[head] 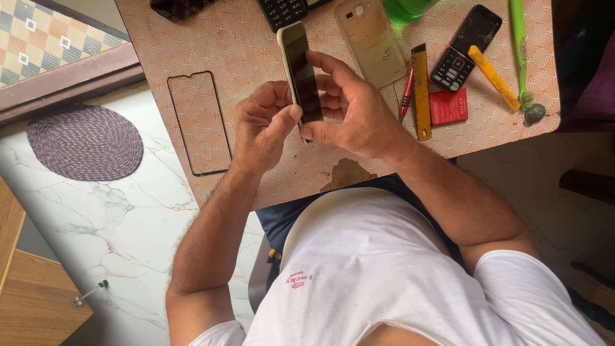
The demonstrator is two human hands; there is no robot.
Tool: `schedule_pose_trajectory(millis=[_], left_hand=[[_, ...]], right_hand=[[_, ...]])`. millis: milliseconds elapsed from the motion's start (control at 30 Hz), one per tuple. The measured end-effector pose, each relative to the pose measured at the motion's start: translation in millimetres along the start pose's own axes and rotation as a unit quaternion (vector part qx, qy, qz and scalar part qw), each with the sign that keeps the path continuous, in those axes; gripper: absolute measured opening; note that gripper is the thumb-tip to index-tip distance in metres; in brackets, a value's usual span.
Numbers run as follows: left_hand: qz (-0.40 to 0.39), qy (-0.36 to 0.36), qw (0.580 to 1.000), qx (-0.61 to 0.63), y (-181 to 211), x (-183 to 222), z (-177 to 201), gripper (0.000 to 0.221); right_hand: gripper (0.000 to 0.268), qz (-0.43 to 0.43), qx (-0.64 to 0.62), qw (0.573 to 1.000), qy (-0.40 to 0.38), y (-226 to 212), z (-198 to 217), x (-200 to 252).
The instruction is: The person pries open the back casing and frame of a mobile phone using a utility knife and a wooden stick, separating the internal components by hand.
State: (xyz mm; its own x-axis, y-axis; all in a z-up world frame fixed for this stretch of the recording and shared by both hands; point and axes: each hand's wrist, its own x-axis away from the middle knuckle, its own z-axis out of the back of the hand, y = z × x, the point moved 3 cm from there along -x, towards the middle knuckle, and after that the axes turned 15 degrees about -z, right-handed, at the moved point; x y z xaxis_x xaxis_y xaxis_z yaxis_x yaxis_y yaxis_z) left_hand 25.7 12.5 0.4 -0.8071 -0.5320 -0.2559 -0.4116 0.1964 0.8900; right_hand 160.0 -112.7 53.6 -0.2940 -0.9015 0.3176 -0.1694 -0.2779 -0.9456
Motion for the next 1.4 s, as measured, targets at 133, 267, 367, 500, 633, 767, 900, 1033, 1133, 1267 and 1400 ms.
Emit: schedule_pose_trajectory(millis=[133,267,367,500,633,767,900,1033,1133,1267,1400], left_hand=[[-0.002,-0.007,0.999,-0.033,-1,1,-2,0.040],[-0.007,-0.009,1.000,-0.020,-4,0,-5,0.040],[0.018,-0.004,0.999,-0.036,-6,-1,-7,0.031],[0.032,0.007,0.999,-0.003,-5,-1,-10,0.024],[0.031,0.042,0.998,0.027,-10,1,-7,0.021],[0.031,0.067,0.997,-0.033,-11,5,8,0.029],[0.019,0.089,0.994,-0.054,-12,8,12,0.036],[0.025,0.106,0.994,0.004,-10,10,7,0.022],[0.021,0.094,0.995,0.015,-9,10,2,0.020],[0.045,0.075,0.995,0.040,-10,11,-1,0.021],[0.048,0.070,0.996,0.032,-15,11,-5,0.021]], right_hand=[[0.095,-0.008,0.033,0.999,0.017,1,2,-2],[0.091,0.001,0.029,0.999,0.014,3,1,1],[0.088,0.008,0.071,0.997,0.028,2,2,2],[0.083,0.020,0.118,0.992,0.044,-3,2,2],[0.086,0.005,0.127,0.991,0.032,-11,-3,3],[0.072,0.073,0.192,0.977,0.064,-22,-7,14],[0.031,0.116,0.283,0.936,0.174,-20,30,53],[0.008,0.070,0.342,0.900,0.261,-25,96,95],[0.009,0.028,0.394,0.860,0.323,-23,138,117],[0.017,-0.005,0.440,0.803,0.401,-11,162,127],[0.031,0.023,0.507,0.744,0.434,3,166,126]])
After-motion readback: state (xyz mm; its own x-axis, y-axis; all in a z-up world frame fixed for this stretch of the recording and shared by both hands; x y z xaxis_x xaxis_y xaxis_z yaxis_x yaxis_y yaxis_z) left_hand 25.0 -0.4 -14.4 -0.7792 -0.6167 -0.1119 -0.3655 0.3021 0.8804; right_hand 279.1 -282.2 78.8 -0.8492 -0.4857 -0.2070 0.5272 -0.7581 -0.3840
